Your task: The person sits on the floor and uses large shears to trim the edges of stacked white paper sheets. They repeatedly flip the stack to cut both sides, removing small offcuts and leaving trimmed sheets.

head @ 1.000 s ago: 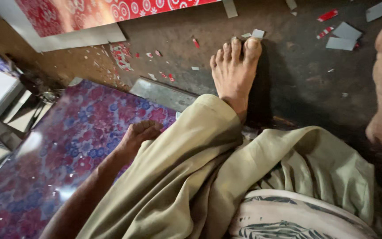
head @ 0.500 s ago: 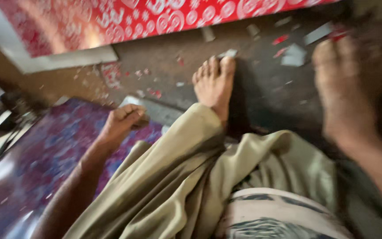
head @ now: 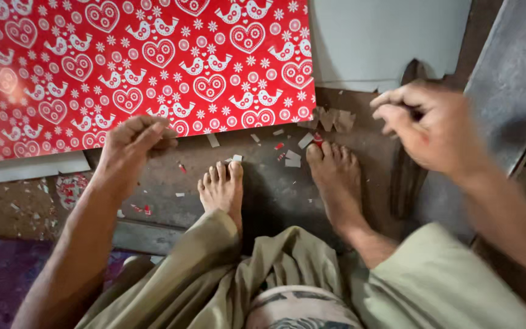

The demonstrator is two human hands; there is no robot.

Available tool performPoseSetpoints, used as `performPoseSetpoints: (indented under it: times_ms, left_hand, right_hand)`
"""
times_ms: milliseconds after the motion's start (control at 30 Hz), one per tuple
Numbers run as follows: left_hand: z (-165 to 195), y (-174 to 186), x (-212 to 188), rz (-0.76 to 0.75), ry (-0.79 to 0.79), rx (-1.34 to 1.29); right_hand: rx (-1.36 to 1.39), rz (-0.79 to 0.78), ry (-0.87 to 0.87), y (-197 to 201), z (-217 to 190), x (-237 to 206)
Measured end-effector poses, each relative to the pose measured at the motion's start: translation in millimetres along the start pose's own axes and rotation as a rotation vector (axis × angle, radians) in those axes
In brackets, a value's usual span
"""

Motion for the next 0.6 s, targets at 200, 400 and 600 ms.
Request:
performPoseSetpoints:
  times_ms: [200,400,600]
  left_hand:
    - [24.2,-5.1,23.0,0.039,0.004,-0.148]
    - [65.6,-42.7,37.0,-0.031,-0.116,-0.079]
    - [92.2,-64.2,26.9,0.155,-0.2,0.42]
  right_hand:
    - [-0.248,-0.056,0.224,-51.4,83.3,-8.4]
    - [-0.276,-0.017,0.254,-90.0,112.0,-17.7]
    - [0.149,0.18,-0.19,-24.5,144.9,-30.4]
Point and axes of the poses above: each hand's wrist, its own x-axis towards the middle knuckle, its own y-axis out of the back of the hand, z = x × y, the point moved 8 cm from there along x, towards the middle knuckle, and after that the axes turned 9 degrees about y, right-handed, at the moved point
